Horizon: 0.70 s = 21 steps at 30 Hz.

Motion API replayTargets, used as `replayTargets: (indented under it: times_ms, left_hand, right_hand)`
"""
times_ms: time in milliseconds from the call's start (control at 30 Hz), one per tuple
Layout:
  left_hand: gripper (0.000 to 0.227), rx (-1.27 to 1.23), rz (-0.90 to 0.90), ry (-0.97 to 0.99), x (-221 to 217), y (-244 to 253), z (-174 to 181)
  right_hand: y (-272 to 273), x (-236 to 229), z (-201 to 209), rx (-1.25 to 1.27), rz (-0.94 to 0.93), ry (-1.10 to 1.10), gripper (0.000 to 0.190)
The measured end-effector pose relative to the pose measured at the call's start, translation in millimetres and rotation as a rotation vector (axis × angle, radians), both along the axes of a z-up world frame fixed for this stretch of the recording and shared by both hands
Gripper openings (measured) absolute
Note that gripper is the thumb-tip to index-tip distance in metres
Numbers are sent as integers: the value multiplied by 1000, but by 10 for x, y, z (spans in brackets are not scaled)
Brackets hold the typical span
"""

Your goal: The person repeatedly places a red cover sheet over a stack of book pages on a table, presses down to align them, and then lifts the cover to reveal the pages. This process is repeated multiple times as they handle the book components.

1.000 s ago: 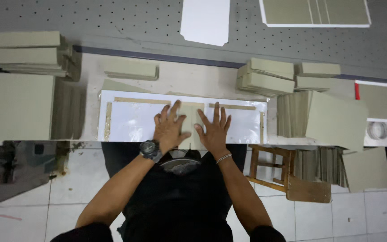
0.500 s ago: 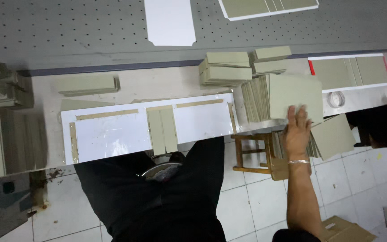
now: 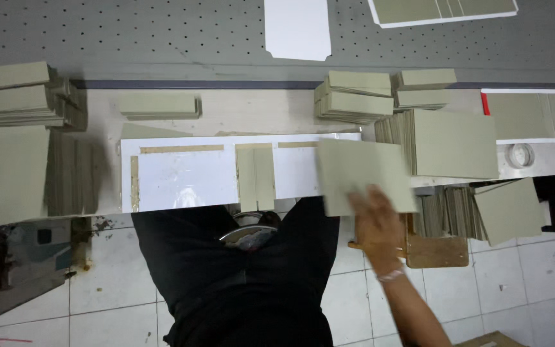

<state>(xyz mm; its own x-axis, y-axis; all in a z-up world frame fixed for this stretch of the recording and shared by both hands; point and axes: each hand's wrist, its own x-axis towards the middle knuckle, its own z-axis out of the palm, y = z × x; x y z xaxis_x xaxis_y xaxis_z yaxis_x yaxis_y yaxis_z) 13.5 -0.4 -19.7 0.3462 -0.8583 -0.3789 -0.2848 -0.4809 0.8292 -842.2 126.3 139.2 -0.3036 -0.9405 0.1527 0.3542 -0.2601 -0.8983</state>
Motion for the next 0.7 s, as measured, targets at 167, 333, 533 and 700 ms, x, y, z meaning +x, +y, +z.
replayTargets:
  times_ms: [167, 333, 533, 700]
  left_hand:
    - [52, -622, -715, -1776, -443, 416, 508]
    - [32, -774, -630, -930, -2812, 392, 2264]
    - [47, -1134, -820, -1142, -3280, 318, 820]
    - [53, -1188, -724, -1070, -3608, 288, 399]
  right_hand:
    - [-295, 459, -495, -245, -294, 1861, 55]
    - [-229, 454, -1329, -250, -236, 1889, 62]
    - [-348, 550, -1508, -191, -272, 1807, 40]
    - [-328, 587, -1311, -148, -234, 1878, 49]
